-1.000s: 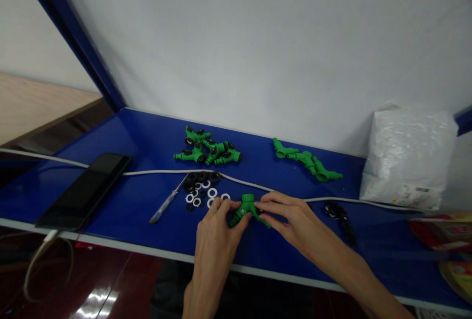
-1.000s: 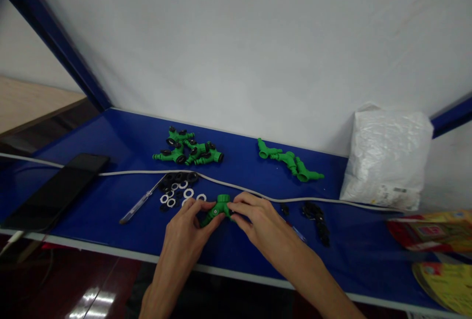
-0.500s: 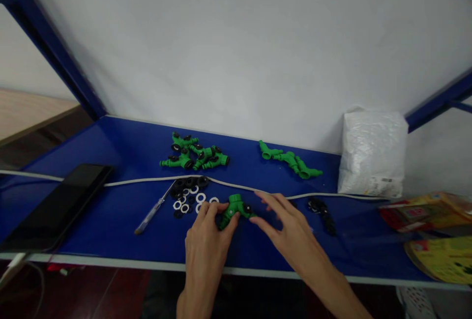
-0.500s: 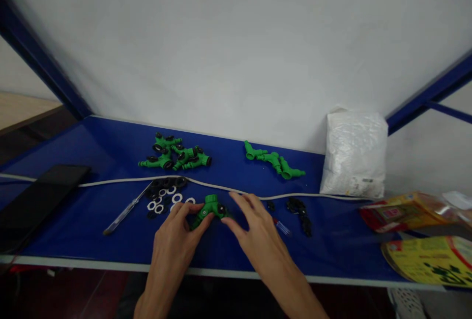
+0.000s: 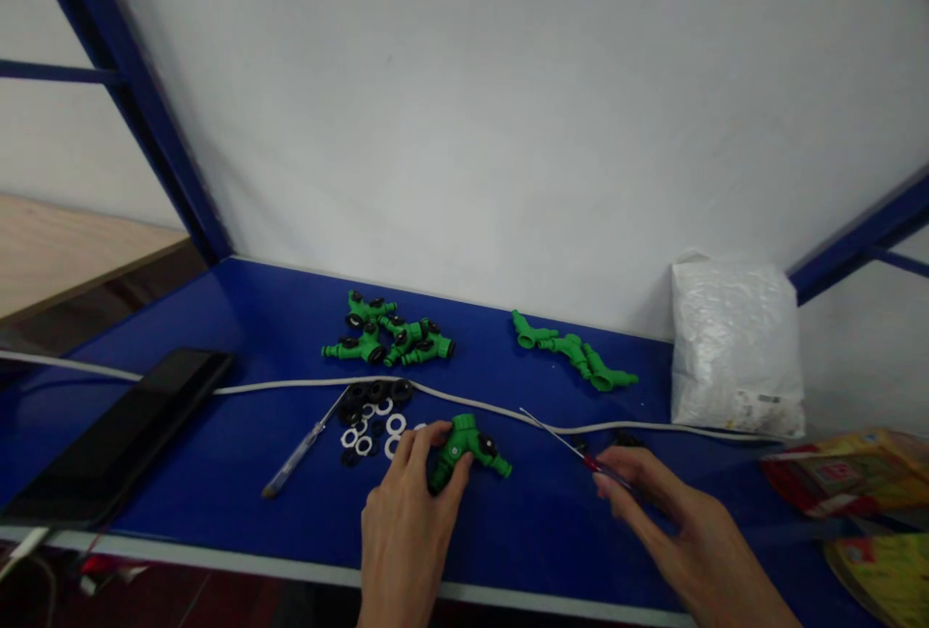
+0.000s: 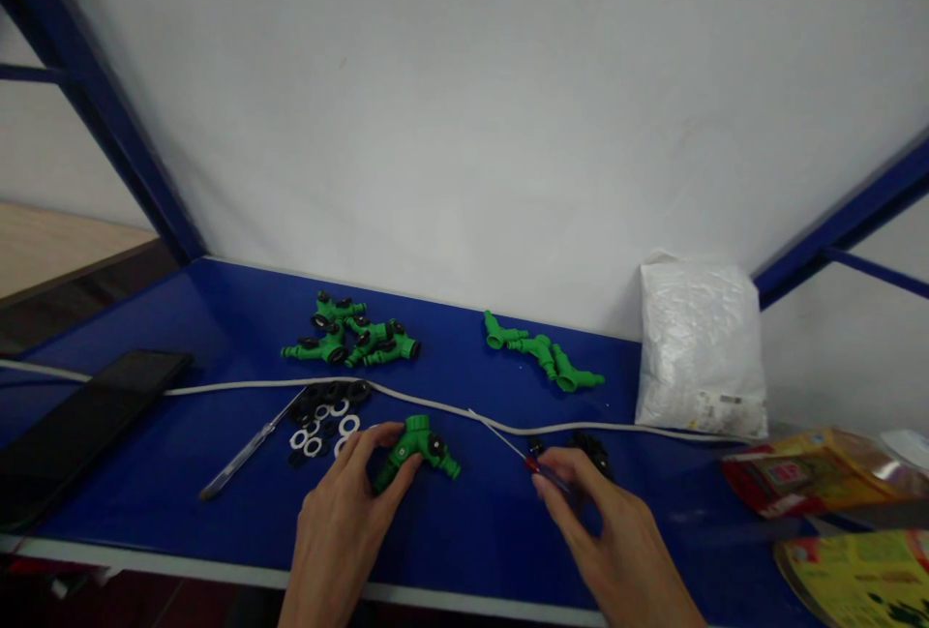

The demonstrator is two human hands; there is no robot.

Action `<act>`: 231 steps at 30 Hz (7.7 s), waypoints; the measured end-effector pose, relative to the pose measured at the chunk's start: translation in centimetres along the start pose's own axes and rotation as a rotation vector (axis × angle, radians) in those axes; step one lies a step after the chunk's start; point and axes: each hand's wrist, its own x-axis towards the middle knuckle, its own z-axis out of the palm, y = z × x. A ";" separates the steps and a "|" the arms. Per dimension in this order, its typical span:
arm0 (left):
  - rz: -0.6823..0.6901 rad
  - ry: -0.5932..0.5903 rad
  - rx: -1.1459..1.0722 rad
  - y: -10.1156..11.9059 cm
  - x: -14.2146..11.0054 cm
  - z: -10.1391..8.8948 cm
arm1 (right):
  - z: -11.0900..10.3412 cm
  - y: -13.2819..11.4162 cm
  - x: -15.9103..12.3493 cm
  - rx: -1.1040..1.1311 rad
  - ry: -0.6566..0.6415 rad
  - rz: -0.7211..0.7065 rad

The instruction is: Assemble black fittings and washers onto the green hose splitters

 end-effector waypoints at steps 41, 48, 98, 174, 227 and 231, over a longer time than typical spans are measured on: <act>-0.015 -0.090 0.134 0.4 0.3 -0.1 | -0.6 -9.4 7.3 0.109 -0.335 -0.287; 0.017 -0.059 0.123 0.4 0.2 -0.2 | -1.7 -10.4 10.6 -0.291 -0.551 -0.682; 0.038 -0.092 -0.015 0.2 0.3 -0.6 | -0.8 -11.3 9.4 -0.630 -0.421 -0.961; 0.152 -0.006 -0.141 -0.8 0.3 0.5 | -0.5 -13.1 9.2 -0.836 -0.507 -0.956; 0.137 0.022 -0.169 -0.9 0.5 0.7 | 0.4 -10.6 9.4 -0.641 -0.489 -1.036; 0.125 0.000 -0.162 -0.8 0.5 0.6 | 0.1 -11.0 9.5 -0.645 -0.531 -1.031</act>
